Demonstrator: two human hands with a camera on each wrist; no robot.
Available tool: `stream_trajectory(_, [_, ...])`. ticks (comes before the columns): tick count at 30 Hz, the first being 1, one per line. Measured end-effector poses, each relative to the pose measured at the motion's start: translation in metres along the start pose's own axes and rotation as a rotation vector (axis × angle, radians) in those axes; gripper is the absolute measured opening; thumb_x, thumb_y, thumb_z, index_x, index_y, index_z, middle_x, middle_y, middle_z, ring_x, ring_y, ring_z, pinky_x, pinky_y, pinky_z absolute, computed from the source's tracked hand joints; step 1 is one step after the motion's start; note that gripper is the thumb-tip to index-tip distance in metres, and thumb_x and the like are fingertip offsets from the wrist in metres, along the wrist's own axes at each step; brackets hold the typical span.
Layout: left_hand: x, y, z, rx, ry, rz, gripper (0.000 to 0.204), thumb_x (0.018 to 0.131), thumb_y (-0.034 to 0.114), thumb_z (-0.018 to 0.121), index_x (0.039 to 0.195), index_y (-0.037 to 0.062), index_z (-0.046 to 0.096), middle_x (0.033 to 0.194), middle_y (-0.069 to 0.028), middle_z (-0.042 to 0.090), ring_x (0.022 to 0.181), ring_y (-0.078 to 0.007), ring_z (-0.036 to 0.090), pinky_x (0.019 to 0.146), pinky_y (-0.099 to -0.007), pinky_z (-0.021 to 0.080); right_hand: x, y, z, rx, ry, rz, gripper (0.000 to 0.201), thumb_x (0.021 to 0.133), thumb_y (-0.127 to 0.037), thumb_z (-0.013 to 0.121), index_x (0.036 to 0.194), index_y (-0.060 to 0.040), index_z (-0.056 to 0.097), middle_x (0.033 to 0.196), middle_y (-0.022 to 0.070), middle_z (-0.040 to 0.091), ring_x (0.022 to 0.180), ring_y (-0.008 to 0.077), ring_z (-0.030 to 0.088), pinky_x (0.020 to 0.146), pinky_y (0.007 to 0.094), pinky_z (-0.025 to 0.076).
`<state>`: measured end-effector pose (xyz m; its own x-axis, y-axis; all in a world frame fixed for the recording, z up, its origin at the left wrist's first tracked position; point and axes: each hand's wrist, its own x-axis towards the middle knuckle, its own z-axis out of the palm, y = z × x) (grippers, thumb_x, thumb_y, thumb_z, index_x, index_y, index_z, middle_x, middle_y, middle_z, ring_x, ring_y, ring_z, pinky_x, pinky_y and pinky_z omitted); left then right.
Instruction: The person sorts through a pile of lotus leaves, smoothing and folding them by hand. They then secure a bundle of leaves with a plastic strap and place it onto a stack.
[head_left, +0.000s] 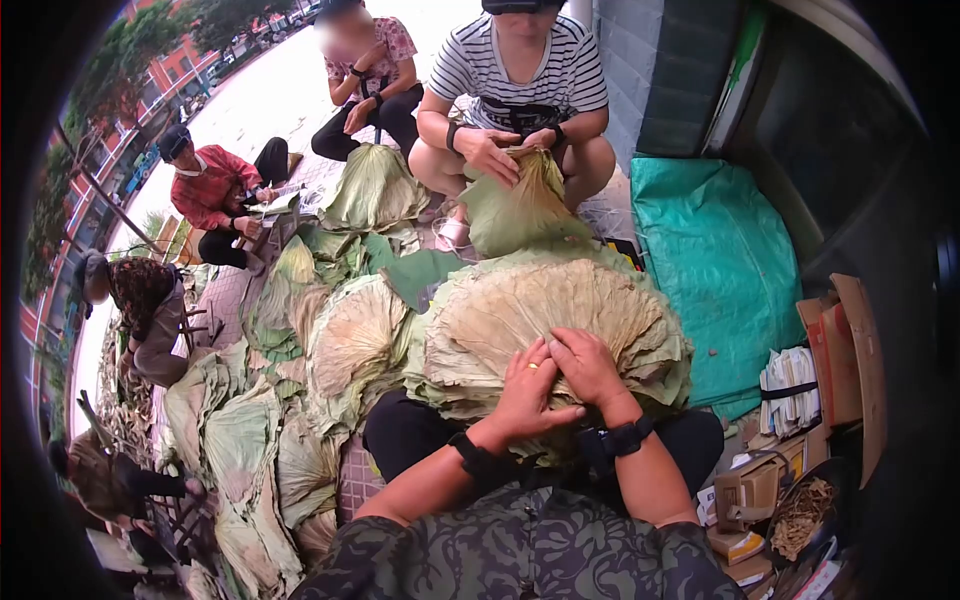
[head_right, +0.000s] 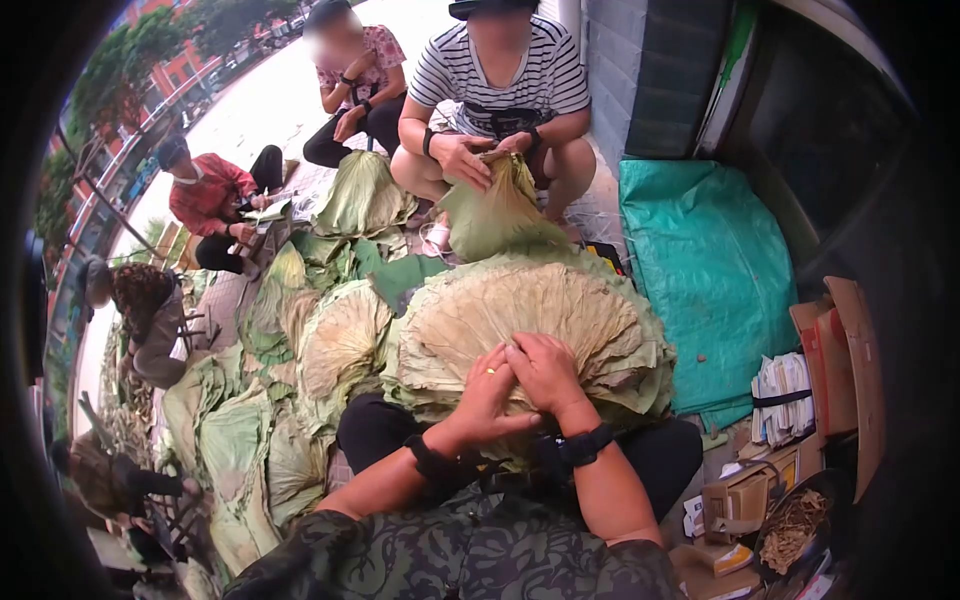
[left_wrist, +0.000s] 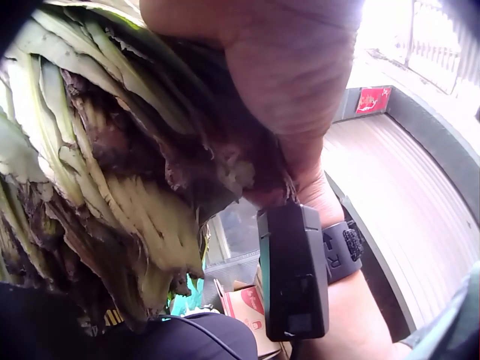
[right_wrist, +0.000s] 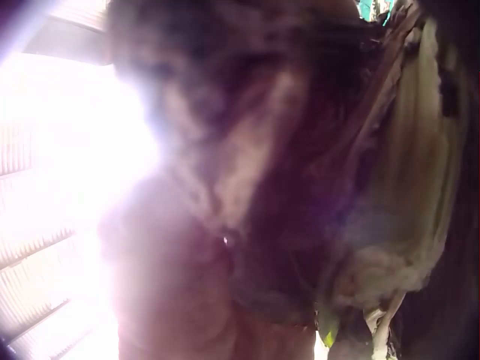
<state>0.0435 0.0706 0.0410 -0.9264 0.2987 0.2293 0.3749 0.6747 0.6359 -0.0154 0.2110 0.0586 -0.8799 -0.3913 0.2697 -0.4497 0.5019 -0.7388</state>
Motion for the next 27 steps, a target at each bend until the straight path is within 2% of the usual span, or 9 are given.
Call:
stream_trajectory(3, [0.006, -0.001, -0.018, -0.112, -0.025, 0.114, 0.076, 0.069, 0.049, 0.067, 0.125, 0.0029, 0.043, 0.133, -0.0204, 0.039, 0.129, -0.0380, 0.029, 0.105, -0.0521, 0.019, -0.001, -0.002, -0.004, 0.035, 0.007, -0.009, 0.033, 0.086, -0.028, 0.050, 0.102, -0.0011, 0.060, 0.099, 0.0163, 0.062, 0.095, 0.0341, 0.056, 0.084, 0.0411, 0.042])
stream_trajectory(5, [0.011, 0.004, -0.029, -0.555, -0.044, 0.038, 0.061, 0.072, 0.038, 0.069, 0.118, 0.0019, 0.050, 0.127, -0.0187, 0.046, 0.123, -0.0363, 0.038, 0.102, -0.0467, 0.027, -0.001, 0.001, -0.003, 0.074, 0.025, -0.002, 0.032, 0.085, -0.029, 0.050, 0.100, -0.0038, 0.061, 0.099, 0.0136, 0.062, 0.095, 0.0324, 0.056, 0.084, 0.0415, 0.042])
stream_trajectory(11, [0.011, 0.001, -0.009, -0.210, 0.152, 0.119, 0.042, 0.074, 0.024, 0.071, 0.105, -0.0006, 0.057, 0.119, -0.0165, 0.053, 0.117, -0.0343, 0.045, 0.096, -0.0410, 0.037, -0.002, 0.007, -0.004, 0.088, 0.032, -0.011, 0.030, 0.085, -0.030, 0.050, 0.097, -0.0044, 0.061, 0.098, 0.0127, 0.062, 0.095, 0.0321, 0.055, 0.085, 0.0409, 0.041])
stream_trajectory(15, [0.009, 0.000, -0.009, -0.370, 0.171, 0.050, 0.036, 0.076, 0.019, 0.070, 0.103, -0.0013, 0.058, 0.120, -0.0163, 0.053, 0.114, -0.0300, 0.049, 0.095, -0.0398, 0.038, -0.002, 0.008, -0.003, 0.079, 0.037, -0.027, 0.030, 0.085, -0.030, 0.051, 0.097, -0.0048, 0.061, 0.099, 0.0120, 0.062, 0.096, 0.0317, 0.054, 0.086, 0.0406, 0.041])
stream_trajectory(18, [0.012, 0.006, -0.020, -0.831, 0.295, -0.336, 0.029, 0.081, 0.013, 0.068, 0.103, -0.0023, 0.058, 0.123, -0.0139, 0.052, 0.107, -0.0206, 0.054, 0.092, -0.0337, 0.042, -0.003, 0.009, -0.002, 0.075, 0.042, -0.012, 0.030, 0.084, -0.030, 0.051, 0.099, -0.0054, 0.061, 0.101, 0.0118, 0.061, 0.098, 0.0313, 0.054, 0.087, 0.0406, 0.040])
stream_trajectory(22, [0.037, -0.038, -0.030, -0.612, 0.606, -0.454, 0.043, 0.081, 0.018, 0.068, 0.115, -0.0019, 0.052, 0.119, -0.0167, 0.053, 0.107, -0.0229, 0.053, 0.081, -0.0296, 0.048, -0.005, 0.009, -0.004, 0.033, 0.027, -0.023, 0.032, 0.084, -0.030, 0.052, 0.102, -0.0048, 0.061, 0.105, 0.0128, 0.060, 0.102, 0.0312, 0.053, 0.089, 0.0397, 0.039])
stream_trajectory(23, [0.045, -0.044, -0.035, -0.631, 0.609, -0.512, 0.052, 0.081, 0.021, 0.068, 0.122, -0.0003, 0.045, 0.121, -0.0180, 0.051, 0.110, -0.0263, 0.050, 0.080, -0.0317, 0.048, -0.005, 0.008, -0.005, 0.017, -0.003, -0.016, 0.033, 0.085, -0.029, 0.051, 0.105, -0.0037, 0.060, 0.108, 0.0141, 0.059, 0.104, 0.0316, 0.053, 0.091, 0.0391, 0.039])
stream_trajectory(24, [0.056, -0.018, -0.052, -0.774, 0.580, -0.658, 0.063, 0.080, 0.024, 0.070, 0.129, 0.0011, 0.037, 0.131, -0.0189, 0.041, 0.115, -0.0296, 0.046, 0.084, -0.0405, 0.046, -0.005, 0.007, -0.006, 0.019, -0.004, -0.016, 0.033, 0.085, -0.029, 0.051, 0.105, -0.0037, 0.060, 0.108, 0.0141, 0.059, 0.104, 0.0316, 0.053, 0.091, 0.0391, 0.039])
stream_trajectory(27, [0.085, -0.037, -0.062, -0.858, 0.592, -0.765, 0.075, 0.078, 0.029, 0.071, 0.134, 0.0032, 0.028, 0.137, -0.0182, 0.032, 0.117, -0.0305, 0.043, 0.082, -0.0461, 0.047, -0.004, 0.006, -0.007, 0.019, -0.020, -0.004, 0.033, 0.084, -0.028, 0.052, 0.106, -0.0039, 0.060, 0.109, 0.0141, 0.059, 0.105, 0.0317, 0.052, 0.092, 0.0391, 0.038])
